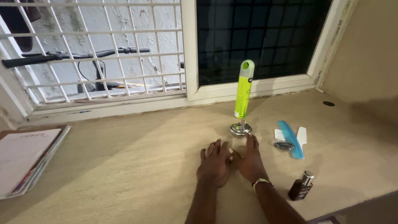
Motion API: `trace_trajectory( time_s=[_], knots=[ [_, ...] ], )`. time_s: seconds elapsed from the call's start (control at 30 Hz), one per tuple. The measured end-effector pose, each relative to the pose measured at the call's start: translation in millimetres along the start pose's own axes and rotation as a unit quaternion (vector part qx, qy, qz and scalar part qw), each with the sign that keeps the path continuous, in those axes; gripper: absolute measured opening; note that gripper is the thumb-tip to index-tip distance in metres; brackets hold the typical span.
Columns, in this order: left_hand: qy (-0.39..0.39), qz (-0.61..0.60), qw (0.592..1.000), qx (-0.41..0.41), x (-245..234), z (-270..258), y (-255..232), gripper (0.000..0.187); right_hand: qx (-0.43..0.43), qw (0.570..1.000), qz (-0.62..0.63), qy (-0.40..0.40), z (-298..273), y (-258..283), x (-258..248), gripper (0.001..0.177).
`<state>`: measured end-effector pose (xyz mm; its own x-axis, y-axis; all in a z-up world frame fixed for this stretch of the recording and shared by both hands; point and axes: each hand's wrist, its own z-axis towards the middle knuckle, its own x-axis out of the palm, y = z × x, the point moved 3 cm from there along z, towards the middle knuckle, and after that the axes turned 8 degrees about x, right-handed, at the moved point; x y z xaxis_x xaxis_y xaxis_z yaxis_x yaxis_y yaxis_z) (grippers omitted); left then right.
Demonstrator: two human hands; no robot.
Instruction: The person organizes various items on a desk and in a drawer by picking up packets, a spray bottle, and a comb from the desk and placing them into different compartments within the drawer.
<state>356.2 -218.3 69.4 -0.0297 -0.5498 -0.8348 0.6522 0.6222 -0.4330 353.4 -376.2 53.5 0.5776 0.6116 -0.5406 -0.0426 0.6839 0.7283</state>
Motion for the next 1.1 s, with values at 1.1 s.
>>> trace_trajectory(
  time_s=[1.1],
  knots=[
    [-0.012, 0.054, 0.998, 0.013, 38.4, 104.2, 38.6, 0.063, 0.121, 0.986, 0.000, -0.116, 86.8, -26.1, 29.9, 0.107]
  ],
)
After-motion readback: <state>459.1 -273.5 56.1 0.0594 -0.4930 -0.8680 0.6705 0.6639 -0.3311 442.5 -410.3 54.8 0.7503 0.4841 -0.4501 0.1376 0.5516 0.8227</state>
